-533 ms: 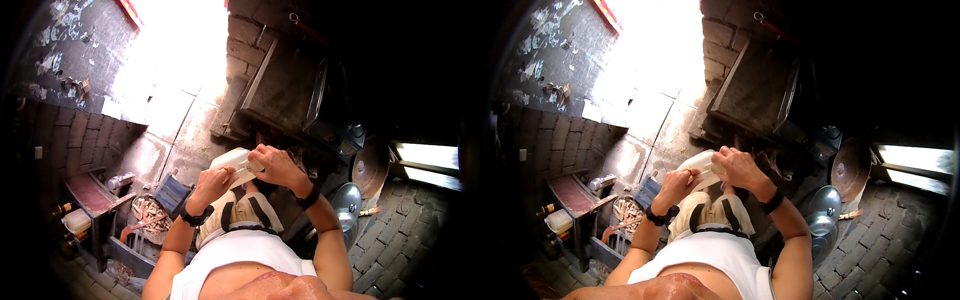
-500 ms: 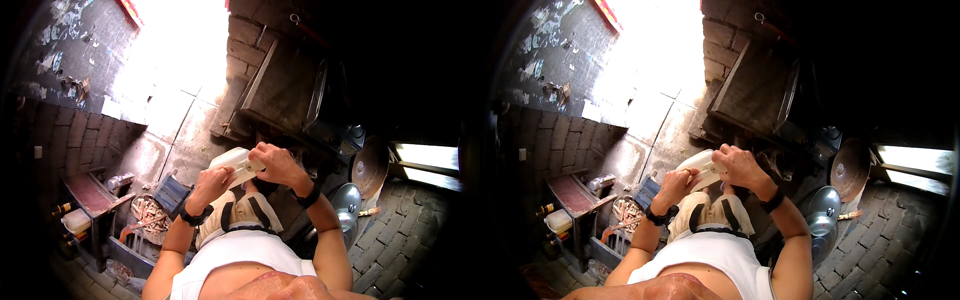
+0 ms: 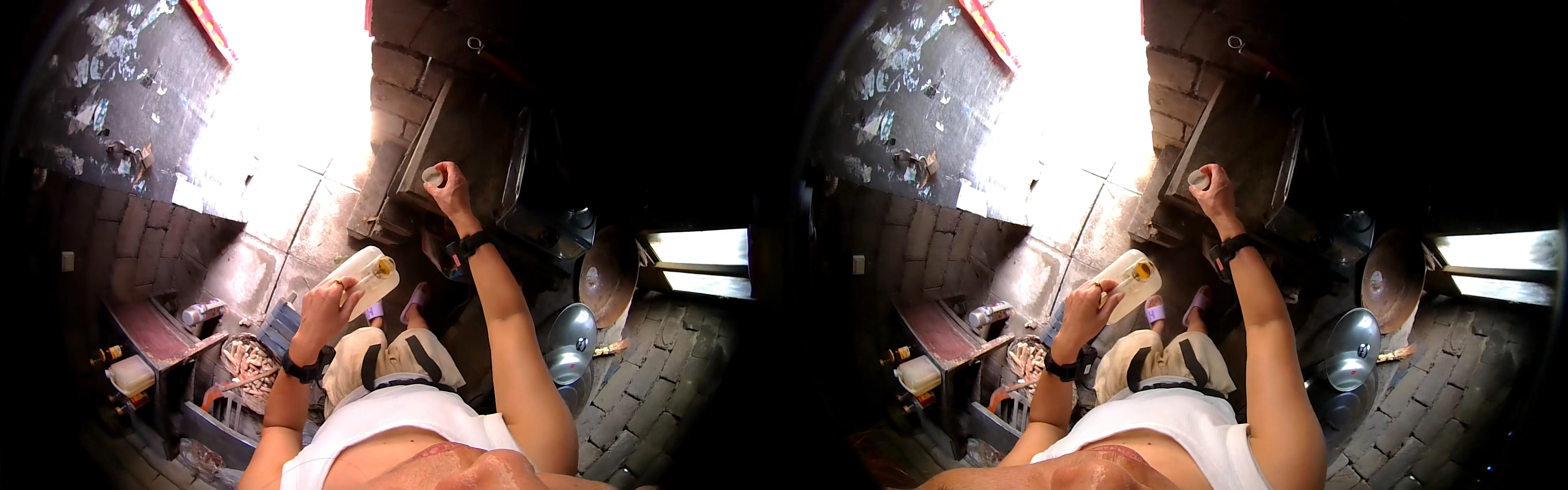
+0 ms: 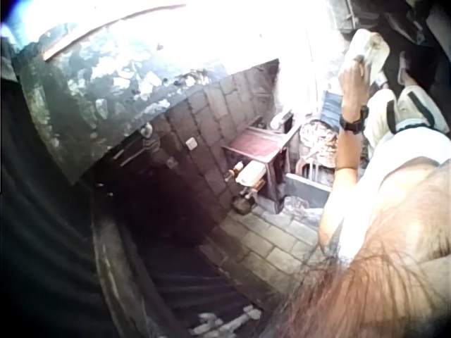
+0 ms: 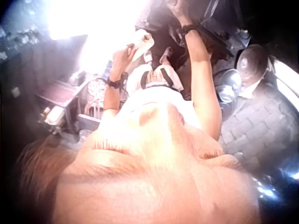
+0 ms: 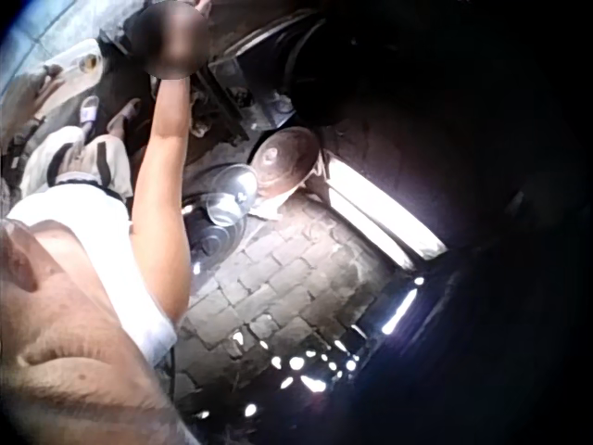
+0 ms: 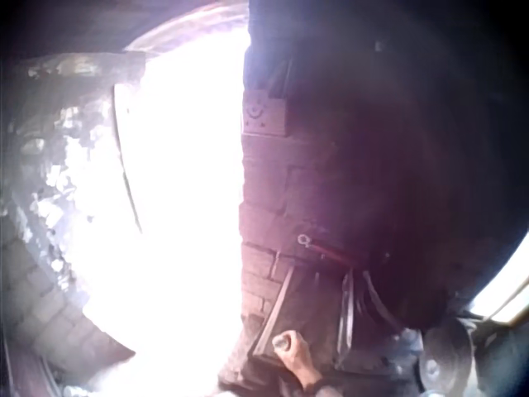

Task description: The person chops cloves of garlic on a wooden board, walks across a dirt yard to retrieve a bowl of chopped cabbage, and then moves to an outdoor cooking area where they pour oil from a container into a pan.

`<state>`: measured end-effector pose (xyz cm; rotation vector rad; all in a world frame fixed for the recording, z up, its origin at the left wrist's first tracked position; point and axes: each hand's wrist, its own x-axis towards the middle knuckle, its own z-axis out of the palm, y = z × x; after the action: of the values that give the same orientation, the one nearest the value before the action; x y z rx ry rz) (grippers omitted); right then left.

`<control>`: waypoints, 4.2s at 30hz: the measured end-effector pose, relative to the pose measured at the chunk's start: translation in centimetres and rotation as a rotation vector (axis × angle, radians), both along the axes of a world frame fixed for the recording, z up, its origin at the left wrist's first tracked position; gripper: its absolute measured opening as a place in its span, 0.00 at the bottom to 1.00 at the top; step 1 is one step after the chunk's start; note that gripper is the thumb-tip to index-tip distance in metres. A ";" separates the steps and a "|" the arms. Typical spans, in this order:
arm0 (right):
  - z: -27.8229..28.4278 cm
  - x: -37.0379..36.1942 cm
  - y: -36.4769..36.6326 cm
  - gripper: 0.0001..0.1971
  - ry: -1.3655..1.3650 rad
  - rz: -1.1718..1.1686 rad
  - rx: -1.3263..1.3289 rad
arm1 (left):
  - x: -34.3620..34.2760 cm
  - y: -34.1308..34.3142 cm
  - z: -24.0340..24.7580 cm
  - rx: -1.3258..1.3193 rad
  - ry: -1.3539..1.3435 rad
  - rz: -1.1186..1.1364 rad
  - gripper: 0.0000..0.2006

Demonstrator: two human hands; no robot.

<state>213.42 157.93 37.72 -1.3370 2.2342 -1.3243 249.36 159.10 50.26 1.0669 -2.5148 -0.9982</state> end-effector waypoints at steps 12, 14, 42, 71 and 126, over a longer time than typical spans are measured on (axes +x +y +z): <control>17.2 1.1 8.4 0.11 0.220 0.169 0.182 | -0.8 -2.0 2.2 -0.176 0.079 -0.107 0.07; 23.3 -0.7 11.1 0.09 0.279 0.109 0.232 | -1.3 -2.4 3.5 -0.208 0.053 -0.135 0.06; 29.6 -31.0 25.9 0.20 -0.513 -0.136 0.504 | -15.8 -2.8 24.5 -0.470 -0.120 -0.079 0.11; 24.5 -17.0 51.9 0.21 -0.660 -0.407 -0.403 | -48.7 1.7 29.6 -0.609 -0.630 -0.907 0.13; 22.7 -17.4 51.1 0.22 -0.740 -0.413 -0.354 | -52.8 2.1 26.6 -1.069 -0.928 -1.151 0.10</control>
<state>196.05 208.98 60.44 -0.3191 1.8311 -2.0048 196.54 161.24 76.81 -0.4706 -3.5107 1.0686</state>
